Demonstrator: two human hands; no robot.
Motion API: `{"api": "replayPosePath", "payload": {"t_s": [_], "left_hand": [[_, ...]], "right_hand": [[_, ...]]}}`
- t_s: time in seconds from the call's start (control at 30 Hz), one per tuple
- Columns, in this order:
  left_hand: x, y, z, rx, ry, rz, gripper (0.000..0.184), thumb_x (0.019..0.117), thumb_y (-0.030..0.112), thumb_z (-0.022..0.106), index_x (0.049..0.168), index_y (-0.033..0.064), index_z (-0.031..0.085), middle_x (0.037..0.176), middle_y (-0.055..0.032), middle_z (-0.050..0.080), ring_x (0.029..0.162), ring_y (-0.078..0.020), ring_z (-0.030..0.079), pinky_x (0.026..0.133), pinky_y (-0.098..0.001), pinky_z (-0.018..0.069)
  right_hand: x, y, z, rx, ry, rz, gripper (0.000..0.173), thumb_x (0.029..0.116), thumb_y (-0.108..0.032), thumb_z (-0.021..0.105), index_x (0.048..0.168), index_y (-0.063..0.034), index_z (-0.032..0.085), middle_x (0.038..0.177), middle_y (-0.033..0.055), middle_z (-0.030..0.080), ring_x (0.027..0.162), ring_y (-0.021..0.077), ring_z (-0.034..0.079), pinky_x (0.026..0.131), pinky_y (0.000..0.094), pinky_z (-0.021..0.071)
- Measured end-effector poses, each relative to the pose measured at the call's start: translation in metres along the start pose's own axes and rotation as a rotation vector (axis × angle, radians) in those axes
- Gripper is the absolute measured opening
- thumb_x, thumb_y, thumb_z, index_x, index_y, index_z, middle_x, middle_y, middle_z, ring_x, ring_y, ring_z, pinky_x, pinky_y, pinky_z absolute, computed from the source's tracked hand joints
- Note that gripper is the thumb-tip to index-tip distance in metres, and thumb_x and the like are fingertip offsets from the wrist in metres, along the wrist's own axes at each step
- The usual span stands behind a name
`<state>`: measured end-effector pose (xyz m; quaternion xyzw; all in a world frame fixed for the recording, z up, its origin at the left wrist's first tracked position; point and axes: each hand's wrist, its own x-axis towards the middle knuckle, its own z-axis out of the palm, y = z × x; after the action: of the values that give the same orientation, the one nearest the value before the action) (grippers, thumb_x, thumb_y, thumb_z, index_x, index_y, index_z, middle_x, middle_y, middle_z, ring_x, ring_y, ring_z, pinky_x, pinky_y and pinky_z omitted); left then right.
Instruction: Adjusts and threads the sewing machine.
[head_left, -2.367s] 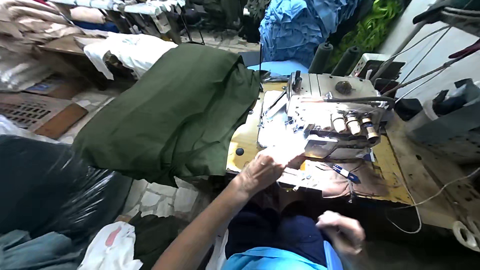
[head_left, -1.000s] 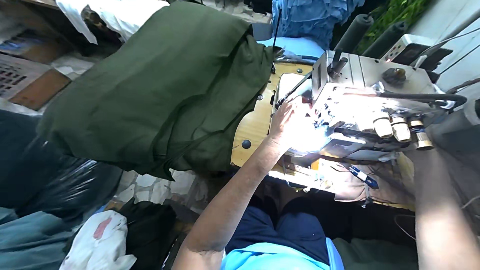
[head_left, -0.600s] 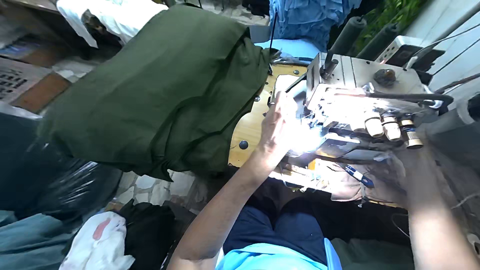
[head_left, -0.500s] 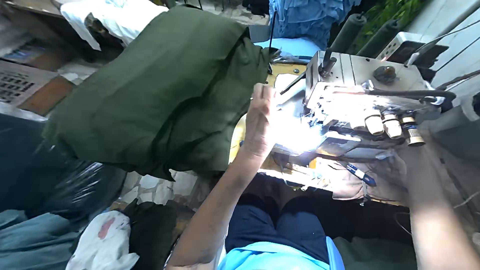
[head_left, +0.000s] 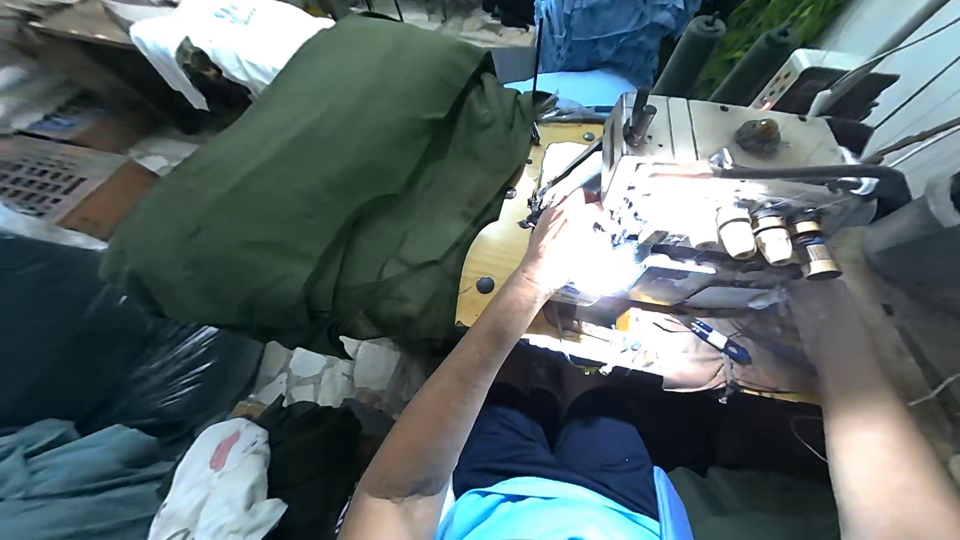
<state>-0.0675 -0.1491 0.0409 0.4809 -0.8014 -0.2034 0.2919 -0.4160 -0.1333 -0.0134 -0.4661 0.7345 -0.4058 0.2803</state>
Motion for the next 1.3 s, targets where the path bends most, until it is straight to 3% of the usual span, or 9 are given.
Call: {"api": "replayPosePath", "payload": {"t_s": [0.17,0.33,0.63,0.8,0.97,1.03,1.07,1.13,1.3], "left_hand": [[-0.004,0.015,-0.01,-0.006,-0.024,-0.058,0.018,0.0943,0.005,0.067,0.108,-0.0047,0.071,0.122,-0.0229,0.066,0.121,-0.0341,0.061,0.109,-0.0448,0.0437],[-0.012,0.023,0.003,0.156,0.066,-0.088,0.017,0.0944,0.008,0.067,0.106,-0.0046,0.07,0.121,-0.0227,0.063,0.117,-0.0375,0.061,0.097,-0.0524,0.0509],[-0.014,0.016,0.01,0.21,0.177,-0.07,0.012,0.0946,0.008,0.065,0.097,-0.0035,0.069,0.118,-0.0224,0.063,0.12,-0.0381,0.058,0.099,-0.0489,0.0506],[-0.011,0.012,0.011,0.233,0.169,-0.066,0.011,0.0938,0.008,0.066,0.096,-0.0027,0.069,0.114,-0.0208,0.063,0.117,-0.0371,0.059,0.097,-0.0493,0.0509],[-0.014,0.012,0.012,0.236,0.181,-0.075,0.01,0.0938,0.006,0.065,0.097,-0.003,0.068,0.116,-0.0218,0.062,0.119,-0.0379,0.058,0.097,-0.0495,0.0506],[-0.012,0.012,0.013,0.231,0.194,-0.088,0.01,0.0944,0.007,0.065,0.098,-0.0024,0.067,0.117,-0.0214,0.062,0.118,-0.037,0.059,0.097,-0.0487,0.051],[-0.011,0.011,0.015,0.233,0.205,-0.088,0.011,0.0946,0.008,0.065,0.098,-0.0023,0.068,0.116,-0.021,0.062,0.117,-0.0367,0.059,0.096,-0.0484,0.0512],[-0.011,0.012,0.014,0.235,0.2,-0.106,0.014,0.097,0.01,0.063,0.1,-0.0013,0.07,0.115,-0.0199,0.063,0.116,-0.0354,0.059,0.097,-0.0474,0.0511],[-0.011,0.01,0.014,0.27,0.223,-0.098,0.015,0.0973,0.01,0.061,0.1,-0.0017,0.069,0.115,-0.0194,0.063,0.117,-0.0345,0.059,0.099,-0.045,0.0501]], "right_hand": [[0.014,0.006,-0.005,0.018,0.008,0.033,0.038,0.1078,-0.002,0.038,0.145,0.0094,0.038,0.138,0.0218,0.05,0.119,0.0169,0.053,0.103,0.0316,0.0435],[0.004,-0.049,-0.003,0.108,-0.003,0.155,0.028,0.1101,-0.004,0.029,0.129,0.0076,0.047,0.103,0.0054,0.05,0.087,-0.001,0.05,0.081,0.014,0.0433],[0.04,-0.015,-0.009,0.114,-0.003,0.173,0.021,0.1084,-0.002,0.037,0.122,0.0064,0.05,0.094,0.0033,0.05,0.078,-0.0031,0.049,0.073,0.0108,0.0429],[0.001,0.013,-0.002,0.2,-0.001,0.004,0.035,0.1122,-0.018,0.036,0.135,0.0039,0.051,0.119,0.0126,0.062,0.101,0.0089,0.061,0.089,0.0226,0.051],[0.004,-0.028,-0.008,-0.337,-0.095,-0.028,0.034,0.1108,-0.008,0.037,0.138,0.0116,0.044,0.132,0.0235,0.052,0.118,0.0192,0.053,0.104,0.0251,0.0407],[0.052,0.023,-0.013,-0.483,0.042,-0.574,0.036,0.1071,-0.005,0.042,0.118,0.0272,0.054,0.112,0.0435,0.06,0.105,0.0381,0.064,0.097,0.0327,0.0479],[0.047,-0.006,-0.011,-0.5,-0.057,-0.264,0.036,0.1097,-0.005,0.039,0.131,0.0228,0.048,0.13,0.0367,0.056,0.121,0.0298,0.057,0.107,0.0294,0.0402],[0.024,-0.025,-0.001,-0.16,-0.035,0.081,0.034,0.1106,-0.004,0.033,0.14,0.0109,0.043,0.131,0.0173,0.053,0.114,0.008,0.051,0.099,0.0174,0.0396],[-0.003,-0.039,-0.013,-0.118,-0.141,0.047,0.031,0.1104,-0.006,0.037,0.137,0.0052,0.048,0.128,0.013,0.057,0.11,0.0091,0.056,0.099,0.0229,0.0449]]}}
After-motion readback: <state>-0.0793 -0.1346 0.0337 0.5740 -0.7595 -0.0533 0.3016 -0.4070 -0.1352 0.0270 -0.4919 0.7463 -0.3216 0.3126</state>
